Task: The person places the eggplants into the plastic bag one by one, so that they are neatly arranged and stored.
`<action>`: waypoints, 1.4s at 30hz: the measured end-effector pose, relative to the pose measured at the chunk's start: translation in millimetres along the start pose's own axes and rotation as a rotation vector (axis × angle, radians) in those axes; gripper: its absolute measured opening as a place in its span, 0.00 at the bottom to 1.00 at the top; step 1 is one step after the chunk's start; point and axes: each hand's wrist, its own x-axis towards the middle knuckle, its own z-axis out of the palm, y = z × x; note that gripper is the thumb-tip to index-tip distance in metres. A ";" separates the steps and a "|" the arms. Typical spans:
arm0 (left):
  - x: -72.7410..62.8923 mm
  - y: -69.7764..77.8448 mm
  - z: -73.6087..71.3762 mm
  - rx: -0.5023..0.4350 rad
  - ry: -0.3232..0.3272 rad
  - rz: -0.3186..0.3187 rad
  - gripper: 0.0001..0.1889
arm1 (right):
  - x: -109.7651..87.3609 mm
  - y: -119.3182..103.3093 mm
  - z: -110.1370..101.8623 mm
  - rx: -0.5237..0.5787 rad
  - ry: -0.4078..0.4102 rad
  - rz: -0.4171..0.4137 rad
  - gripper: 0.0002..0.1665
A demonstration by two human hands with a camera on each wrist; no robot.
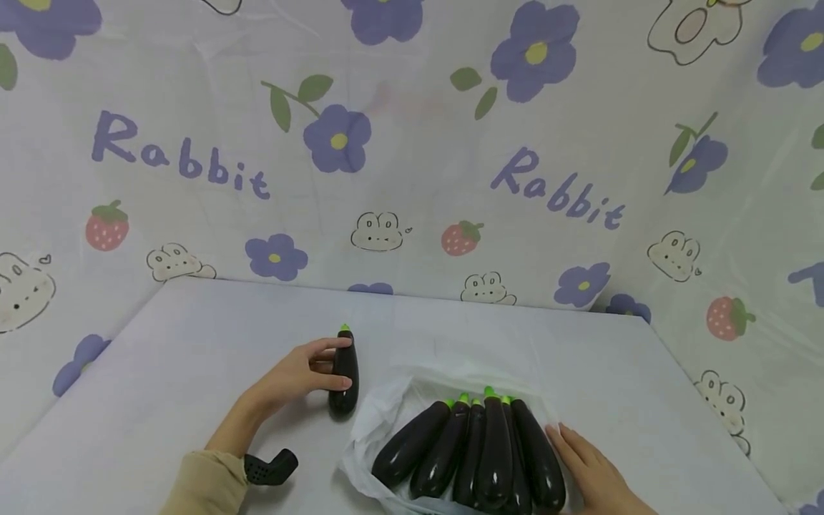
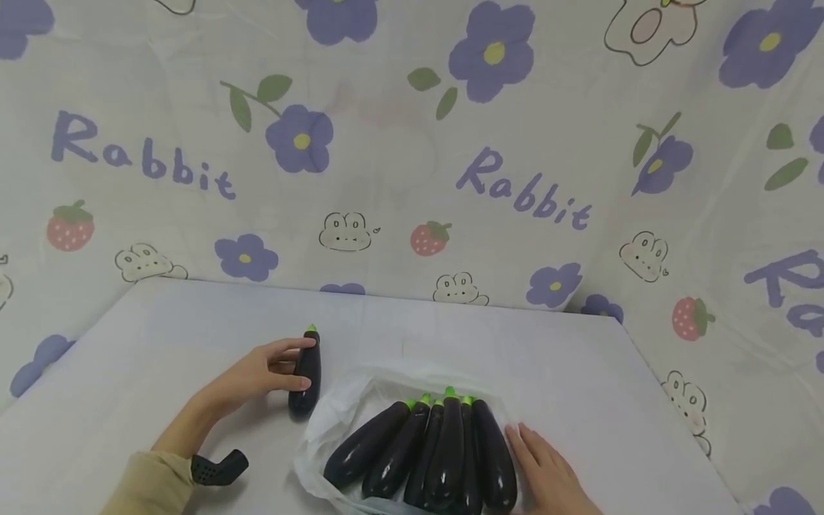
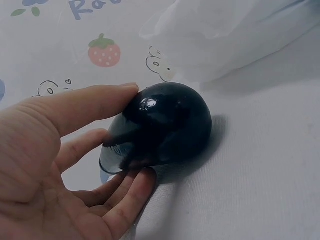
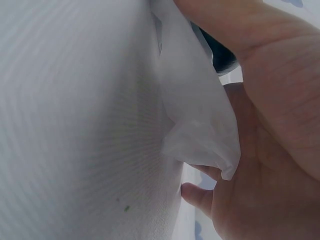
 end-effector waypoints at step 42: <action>-9.1 27.6 -5.0 0.003 -0.011 0.060 0.39 | 4.3 -19.2 -12.9 0.114 -0.173 0.230 0.72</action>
